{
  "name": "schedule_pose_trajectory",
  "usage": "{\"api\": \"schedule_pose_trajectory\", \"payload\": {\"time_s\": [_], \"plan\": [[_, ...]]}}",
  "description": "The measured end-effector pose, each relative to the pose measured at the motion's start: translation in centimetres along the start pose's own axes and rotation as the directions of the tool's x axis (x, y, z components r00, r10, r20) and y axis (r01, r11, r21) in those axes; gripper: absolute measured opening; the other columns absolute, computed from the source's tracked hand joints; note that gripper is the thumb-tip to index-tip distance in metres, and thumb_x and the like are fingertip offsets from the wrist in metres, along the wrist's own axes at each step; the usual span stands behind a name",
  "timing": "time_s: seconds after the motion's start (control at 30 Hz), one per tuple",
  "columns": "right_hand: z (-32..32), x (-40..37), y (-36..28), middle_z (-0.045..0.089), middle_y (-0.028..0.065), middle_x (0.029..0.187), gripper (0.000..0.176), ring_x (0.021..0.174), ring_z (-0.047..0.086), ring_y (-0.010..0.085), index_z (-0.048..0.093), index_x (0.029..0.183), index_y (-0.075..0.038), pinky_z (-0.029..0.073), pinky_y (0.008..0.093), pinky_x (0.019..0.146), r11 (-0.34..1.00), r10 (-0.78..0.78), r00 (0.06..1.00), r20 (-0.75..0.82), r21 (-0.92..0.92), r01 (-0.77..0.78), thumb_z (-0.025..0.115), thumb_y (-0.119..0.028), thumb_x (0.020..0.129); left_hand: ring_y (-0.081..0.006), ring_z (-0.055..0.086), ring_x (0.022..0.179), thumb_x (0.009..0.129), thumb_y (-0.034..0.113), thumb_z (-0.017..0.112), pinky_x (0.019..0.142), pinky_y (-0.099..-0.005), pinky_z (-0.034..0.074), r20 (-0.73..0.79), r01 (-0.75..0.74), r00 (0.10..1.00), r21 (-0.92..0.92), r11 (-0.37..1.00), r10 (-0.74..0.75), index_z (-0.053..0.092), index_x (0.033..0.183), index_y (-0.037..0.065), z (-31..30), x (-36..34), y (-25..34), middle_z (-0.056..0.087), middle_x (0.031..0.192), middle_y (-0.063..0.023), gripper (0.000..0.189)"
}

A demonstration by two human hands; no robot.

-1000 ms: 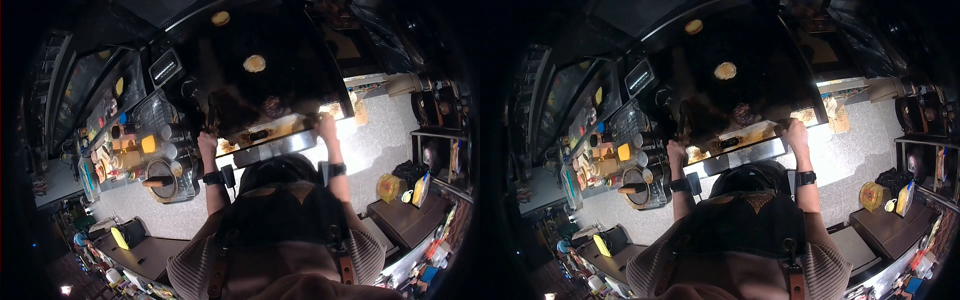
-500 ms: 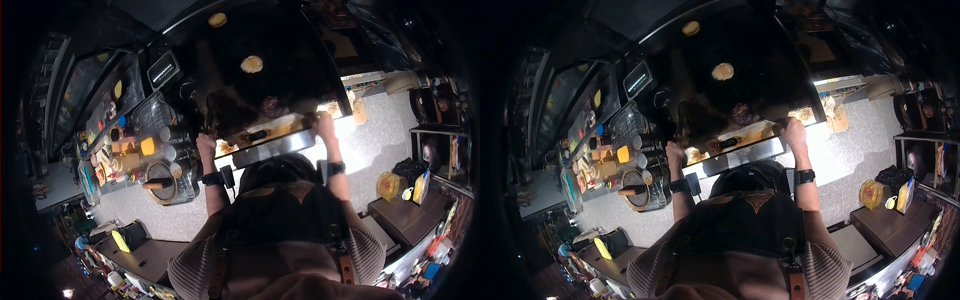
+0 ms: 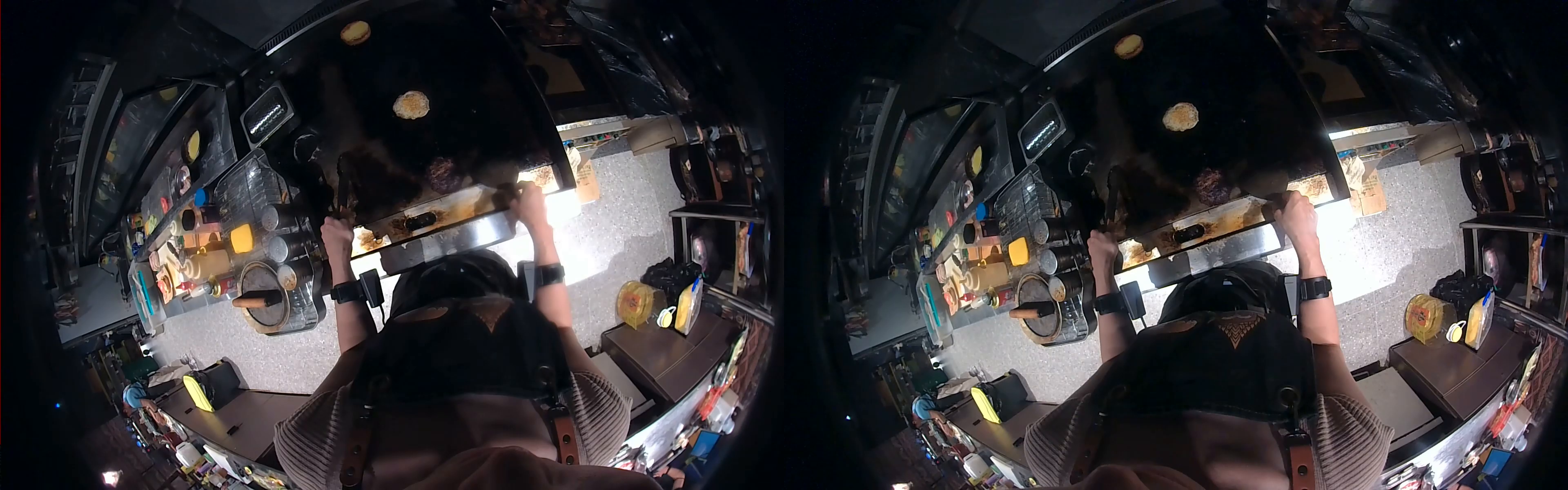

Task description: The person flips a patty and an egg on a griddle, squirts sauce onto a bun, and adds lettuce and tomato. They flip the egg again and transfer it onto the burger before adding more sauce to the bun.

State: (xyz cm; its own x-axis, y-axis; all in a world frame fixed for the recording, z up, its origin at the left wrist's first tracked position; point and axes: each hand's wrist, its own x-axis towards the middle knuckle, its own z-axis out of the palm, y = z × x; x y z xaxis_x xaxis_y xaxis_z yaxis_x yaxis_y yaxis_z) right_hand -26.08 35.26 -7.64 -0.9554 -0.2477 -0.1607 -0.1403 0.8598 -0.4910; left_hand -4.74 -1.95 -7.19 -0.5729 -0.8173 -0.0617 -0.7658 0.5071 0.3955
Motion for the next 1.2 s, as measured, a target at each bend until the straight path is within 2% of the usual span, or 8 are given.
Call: {"api": "schedule_pose_trajectory", "payload": {"time_s": [0.13,0.4,0.6,0.7,0.83,0.97,1.1,1.2], "plan": [[-0.1,0.3,0.3,0.064,0.0224,0.092,0.036,0.088,0.063,0.0359,0.061,0.101,0.001,0.05,0.0422,0.078,0.999,0.043,0.991,0.127,0.024,-0.046,0.069,-0.019,0.072,-0.0467,0.059,0.08,0.08,0.023,0.052,0.071,-0.0504,0.049,-0.04,-0.079,0.996,0.044,0.996,0.081,0.059,0.072,-0.005,1.1,0.3,-1.3,0.059,0.081,-0.0307,0.03],[-0.4,-0.1,-0.1,0.065,0.0217,0.09,0.034,0.088,0.063,0.0359,0.063,0.099,0.0,0.05,0.0427,0.078,0.999,0.027,0.996,0.09,0.029,-0.03,0.069,-0.021,0.073,-0.0466,0.058,0.077,0.08,0.023,0.052,0.066,-0.0507,0.048,-0.065,-0.177,0.981,0.097,0.979,0.183,0.06,0.07,-0.003,3.5,1.2,-4.4,0.057,0.08,-0.0301,0.029],[-0.7,-0.3,-0.5,0.065,0.0218,0.09,0.033,0.088,0.063,0.0364,0.064,0.099,-0.001,0.05,0.0433,0.077,1.0,0.026,0.997,0.079,0.01,-0.026,0.069,-0.021,0.073,-0.0505,0.058,0.08,0.079,0.023,0.052,0.072,-0.0528,0.048,-0.051,-0.007,0.999,-0.028,1.0,0.006,0.057,0.076,-0.008,-0.1,-0.4,0.3,0.058,0.08,-0.0347,0.031],[-1.2,-0.5,-0.9,0.064,0.0225,0.091,0.032,0.087,0.063,0.0377,0.063,0.1,-0.001,0.05,0.0444,0.076,1.0,-0.02,0.996,0.083,-0.008,0.021,0.068,-0.02,0.075,-0.0509,0.058,0.082,0.079,0.022,0.052,0.074,-0.0529,0.047,-0.035,-0.018,0.999,-0.103,0.995,0.015,0.055,0.077,-0.011,0.3,-0.3,-0.5,0.059,0.08,-0.0353,0.033],[-1.5,0.7,-2.1,0.063,0.0229,0.093,0.032,0.086,0.062,0.0395,0.06,0.106,-0.003,0.05,0.0463,0.075,0.988,-0.154,0.985,-0.074,-0.021,0.153,0.065,-0.019,0.079,-0.049,0.058,0.091,0.084,0.034,0.052,0.08,-0.0514,0.047,0.112,0.083,0.99,0.045,0.995,-0.088,0.057,0.088,-0.01,-1.3,-0.2,2.0,0.059,0.092,-0.0344,0.045],[-1.4,4.0,-3.6,0.063,0.0218,0.095,0.036,0.087,0.06,0.0408,0.057,0.112,-0.005,0.05,0.0474,0.074,0.908,-0.395,0.908,-0.143,0.094,0.409,0.063,-0.022,0.081,-0.0452,0.059,0.091,0.084,0.036,0.053,0.08,-0.0481,0.048,0.114,-0.12,0.988,0.111,0.987,0.107,0.057,0.092,-0.007,0.0,2.6,2.9,0.058,0.098,-0.0317,0.044],[0.7,8.2,-6.1,0.063,0.0223,0.095,0.038,0.09,0.06,0.0399,0.058,0.114,-0.008,0.049,0.0477,0.079,0.959,-0.267,0.962,0.049,0.115,0.261,0.063,-0.028,0.081,-0.043,0.061,0.082,0.089,0.039,0.05,0.074,-0.0487,0.049,0.074,-0.26,0.964,0.087,0.962,0.254,0.056,0.089,-0.007,0.8,5.9,6.3,0.062,0.083,-0.0277,0.046],[3.0,10.7,-6.3,0.064,0.0215,0.097,0.034,0.092,0.06,0.0395,0.06,0.11,-0.009,0.049,0.0483,0.08,0.936,-0.313,0.949,-0.033,0.162,0.314,0.062,-0.028,0.082,-0.0431,0.061,0.08,0.09,0.041,0.049,0.071,-0.0488,0.049,-0.03,-0.389,0.918,0.139,0.911,0.397,0.056,0.085,-0.007,1.7,7.0,7.7,0.062,0.079,-0.0265,0.049]]}}
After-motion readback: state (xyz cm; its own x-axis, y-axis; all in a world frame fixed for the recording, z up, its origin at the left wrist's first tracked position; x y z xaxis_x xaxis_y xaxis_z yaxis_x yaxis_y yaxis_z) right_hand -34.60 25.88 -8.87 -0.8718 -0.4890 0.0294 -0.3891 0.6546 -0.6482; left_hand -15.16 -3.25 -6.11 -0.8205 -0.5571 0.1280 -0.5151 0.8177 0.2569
